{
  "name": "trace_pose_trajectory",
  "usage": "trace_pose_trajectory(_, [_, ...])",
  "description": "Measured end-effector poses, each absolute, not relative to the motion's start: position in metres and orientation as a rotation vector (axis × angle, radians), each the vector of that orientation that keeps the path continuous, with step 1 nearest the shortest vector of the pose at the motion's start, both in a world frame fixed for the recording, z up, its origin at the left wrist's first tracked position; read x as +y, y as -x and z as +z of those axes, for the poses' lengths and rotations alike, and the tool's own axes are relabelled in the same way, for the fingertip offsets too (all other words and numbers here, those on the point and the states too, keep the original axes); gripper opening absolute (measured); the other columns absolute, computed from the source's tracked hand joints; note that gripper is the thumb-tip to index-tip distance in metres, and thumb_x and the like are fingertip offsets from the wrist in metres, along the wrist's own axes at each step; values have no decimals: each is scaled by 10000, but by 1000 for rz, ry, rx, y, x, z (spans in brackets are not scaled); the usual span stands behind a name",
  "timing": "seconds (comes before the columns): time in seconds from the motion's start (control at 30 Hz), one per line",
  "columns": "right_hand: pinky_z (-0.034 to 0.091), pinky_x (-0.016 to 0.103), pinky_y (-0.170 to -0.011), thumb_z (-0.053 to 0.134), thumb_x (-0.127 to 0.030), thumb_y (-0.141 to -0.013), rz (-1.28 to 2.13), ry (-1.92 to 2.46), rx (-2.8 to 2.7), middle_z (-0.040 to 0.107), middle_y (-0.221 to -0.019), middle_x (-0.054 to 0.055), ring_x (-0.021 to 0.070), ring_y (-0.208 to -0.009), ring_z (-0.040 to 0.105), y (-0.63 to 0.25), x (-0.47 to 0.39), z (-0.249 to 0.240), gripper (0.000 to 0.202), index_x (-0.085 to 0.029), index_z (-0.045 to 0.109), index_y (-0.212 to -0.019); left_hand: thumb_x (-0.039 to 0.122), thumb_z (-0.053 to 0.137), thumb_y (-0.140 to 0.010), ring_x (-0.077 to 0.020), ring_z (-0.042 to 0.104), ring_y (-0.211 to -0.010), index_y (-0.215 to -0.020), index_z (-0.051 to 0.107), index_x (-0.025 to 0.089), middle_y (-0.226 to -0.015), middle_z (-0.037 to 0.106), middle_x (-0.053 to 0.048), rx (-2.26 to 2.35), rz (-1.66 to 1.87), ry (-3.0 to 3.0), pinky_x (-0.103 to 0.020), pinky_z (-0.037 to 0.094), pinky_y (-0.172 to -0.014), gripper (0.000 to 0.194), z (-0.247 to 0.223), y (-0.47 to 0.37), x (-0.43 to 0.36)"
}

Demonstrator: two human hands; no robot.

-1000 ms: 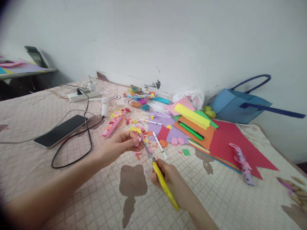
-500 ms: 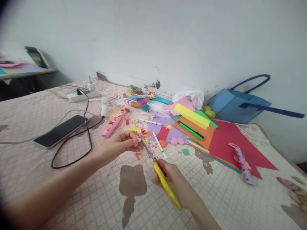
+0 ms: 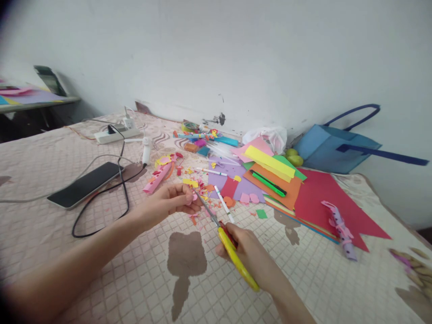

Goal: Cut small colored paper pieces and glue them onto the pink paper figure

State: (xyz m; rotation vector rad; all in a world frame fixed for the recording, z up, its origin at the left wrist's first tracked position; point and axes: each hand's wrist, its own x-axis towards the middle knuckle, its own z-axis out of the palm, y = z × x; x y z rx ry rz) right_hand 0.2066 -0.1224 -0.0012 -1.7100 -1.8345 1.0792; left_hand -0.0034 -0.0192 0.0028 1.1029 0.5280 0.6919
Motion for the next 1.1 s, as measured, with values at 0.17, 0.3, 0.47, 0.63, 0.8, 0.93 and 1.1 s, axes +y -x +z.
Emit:
trace_pose_trajectory(0.17, [264,209,-412,456,-521,-817,1106,1591,-1892,407,-601,-30,98,-500,339,-208,-124,1,339,-194,446,-728,301,663,-752,-156,659,-799,-787,557,117,-890,692,-101,510,691,-1136,-315,508,-776,215,2,5,-18])
trace_pose_trajectory(0.3, [297,233,-470,441,-482,-838,1097,1556,-1957,440,-639,-20,114,-530,378,-209,-125,2,296,-198,447,-756,303,662,-752,-157,658,-796,-776,567,118,-879,692,-95,531,678,-1168,-313,508,-769,209,4,5,-18])
trace_pose_trajectory(0.47, [298,243,-481,441,-445,-822,1082,1576,-1969,445,-639,-17,121,-534,390,-207,-125,8,256,-204,431,-737,293,647,-766,-158,653,-811,-783,574,119,-885,688,-89,511,672,-1188,-324,505,-787,190,3,6,-16])
trace_pose_trajectory(0.63, [295,233,-475,464,-394,-812,1083,1620,-1961,440,-637,-20,110,-531,369,-208,-126,8,214,-197,436,-732,285,646,-768,-149,649,-783,-781,571,117,-847,682,-74,526,672,-1200,-327,506,-784,185,1,7,-15])
trace_pose_trajectory(0.8, [277,215,-456,486,-324,-820,1081,1603,-1995,425,-607,-32,97,-519,353,-212,-126,3,165,-191,437,-736,281,641,-774,-148,653,-790,-794,574,113,-850,686,-79,527,661,-1221,-299,505,-766,182,1,7,-14])
trace_pose_trajectory(0.93, [287,208,-456,499,-342,-821,1088,1595,-2009,449,-627,-28,93,-521,363,-216,-125,0,182,-191,435,-743,283,648,-767,-150,657,-789,-789,569,112,-844,688,-79,505,656,-1219,-296,507,-760,189,0,7,-14])
trace_pose_trajectory(1.1, [297,206,-460,494,-368,-821,1105,1598,-2013,470,-641,-21,96,-528,376,-220,-124,-3,198,-192,433,-752,282,648,-766,-148,657,-777,-780,565,115,-823,690,-72,502,643,-1219,-300,507,-758,187,1,7,-14])
